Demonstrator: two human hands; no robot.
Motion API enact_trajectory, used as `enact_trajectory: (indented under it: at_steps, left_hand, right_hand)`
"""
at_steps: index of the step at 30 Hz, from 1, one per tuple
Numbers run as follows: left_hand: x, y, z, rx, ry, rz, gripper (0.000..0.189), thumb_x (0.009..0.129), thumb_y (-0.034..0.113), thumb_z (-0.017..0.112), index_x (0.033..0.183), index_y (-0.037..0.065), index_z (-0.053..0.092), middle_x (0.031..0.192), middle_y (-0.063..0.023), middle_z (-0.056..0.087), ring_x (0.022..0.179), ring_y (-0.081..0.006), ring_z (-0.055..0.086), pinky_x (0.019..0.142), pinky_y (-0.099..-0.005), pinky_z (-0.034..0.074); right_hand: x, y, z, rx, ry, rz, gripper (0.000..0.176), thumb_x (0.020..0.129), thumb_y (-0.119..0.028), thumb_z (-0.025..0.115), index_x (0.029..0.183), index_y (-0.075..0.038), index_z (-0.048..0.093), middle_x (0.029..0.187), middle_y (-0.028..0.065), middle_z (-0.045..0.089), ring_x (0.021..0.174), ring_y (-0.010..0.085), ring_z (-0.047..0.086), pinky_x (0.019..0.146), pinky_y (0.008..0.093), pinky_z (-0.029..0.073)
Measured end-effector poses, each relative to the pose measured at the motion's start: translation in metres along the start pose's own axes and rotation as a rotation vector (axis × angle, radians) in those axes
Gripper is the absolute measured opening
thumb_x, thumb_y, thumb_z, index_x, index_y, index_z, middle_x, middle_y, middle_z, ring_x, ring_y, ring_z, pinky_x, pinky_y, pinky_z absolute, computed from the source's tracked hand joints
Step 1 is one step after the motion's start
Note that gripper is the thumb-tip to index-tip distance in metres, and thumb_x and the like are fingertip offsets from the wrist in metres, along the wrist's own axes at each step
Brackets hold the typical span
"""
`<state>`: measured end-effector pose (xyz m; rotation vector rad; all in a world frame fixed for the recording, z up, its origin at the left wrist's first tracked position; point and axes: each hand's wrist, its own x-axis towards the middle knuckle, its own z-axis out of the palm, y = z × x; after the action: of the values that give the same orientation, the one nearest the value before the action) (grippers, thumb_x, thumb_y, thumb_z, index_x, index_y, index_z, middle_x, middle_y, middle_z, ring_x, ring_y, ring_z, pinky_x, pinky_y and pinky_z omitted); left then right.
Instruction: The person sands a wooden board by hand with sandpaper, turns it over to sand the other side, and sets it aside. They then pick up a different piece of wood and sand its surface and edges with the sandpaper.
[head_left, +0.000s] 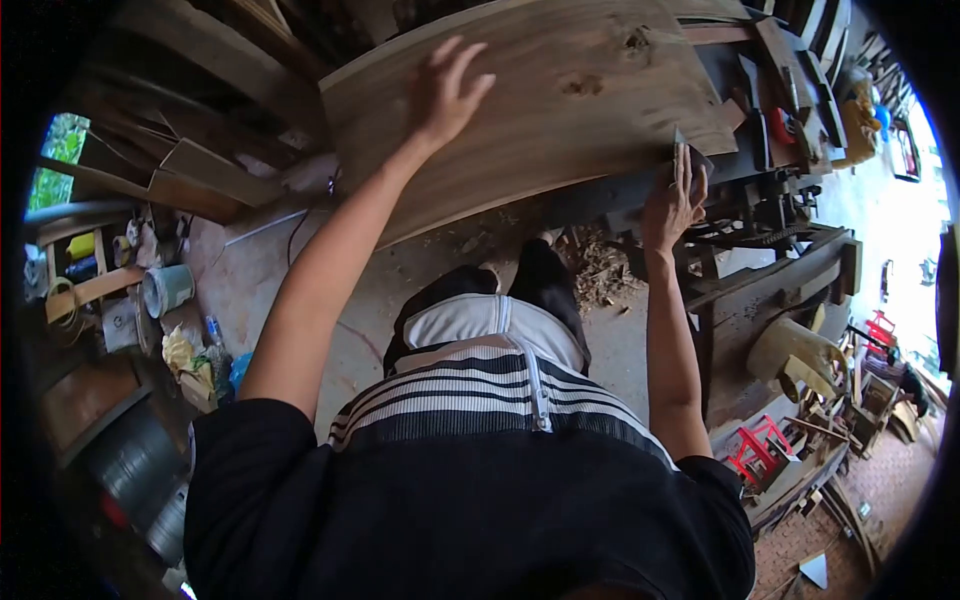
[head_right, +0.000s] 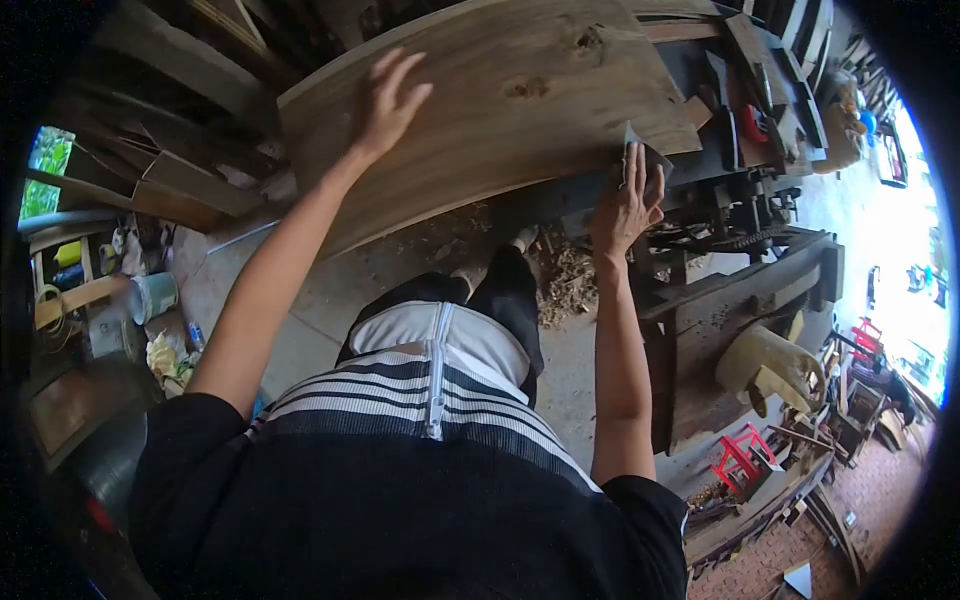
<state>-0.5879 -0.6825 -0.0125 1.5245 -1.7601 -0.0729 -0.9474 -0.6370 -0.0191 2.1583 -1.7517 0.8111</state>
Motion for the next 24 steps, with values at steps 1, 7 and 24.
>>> enact_trajectory:
  at_steps: [1,7,24]
  left_hand:
    - [-0.018,-0.010,-0.023,0.088,0.064,-0.029,0.049,0.087,0.041,0.064,0.130,0.021,0.056,0.138,-0.0150,0.049,0.127,-0.0329,0.046,0.104,-0.0477,0.035]
    - [-0.132,-0.035,-0.107,-0.057,0.228,-0.726,0.048,0.092,0.035,0.061,0.129,0.006,0.054,0.129,-0.0148,0.055,0.125,-0.0299,0.047,0.103,-0.0427,0.036]
    - [-0.163,-0.040,-0.095,-0.697,0.323,-1.072,0.046,0.098,0.020,0.054,0.139,-0.001,0.044,0.137,-0.0094,0.051,0.124,-0.0178,0.047,0.105,-0.0304,0.035]
  right_hand:
    - [-0.007,-0.017,-0.005,-0.028,-0.045,0.003,0.058,0.082,-0.013,0.059,0.139,-0.016,0.049,0.143,0.0047,0.049,0.126,0.0330,0.043,0.095,0.0464,0.033]
    - [-0.063,-0.185,-0.038,0.368,-0.498,-0.423,0.070,0.075,-0.012,0.061,0.141,-0.027,0.047,0.150,-0.0038,0.041,0.136,0.0251,0.035,0.094,0.0484,0.031]
    - [-0.033,-0.152,-0.031,0.335,-0.619,-0.508,0.067,0.075,-0.013,0.060,0.140,-0.025,0.048,0.147,0.0015,0.042,0.137,0.0268,0.033,0.098,0.0559,0.031]
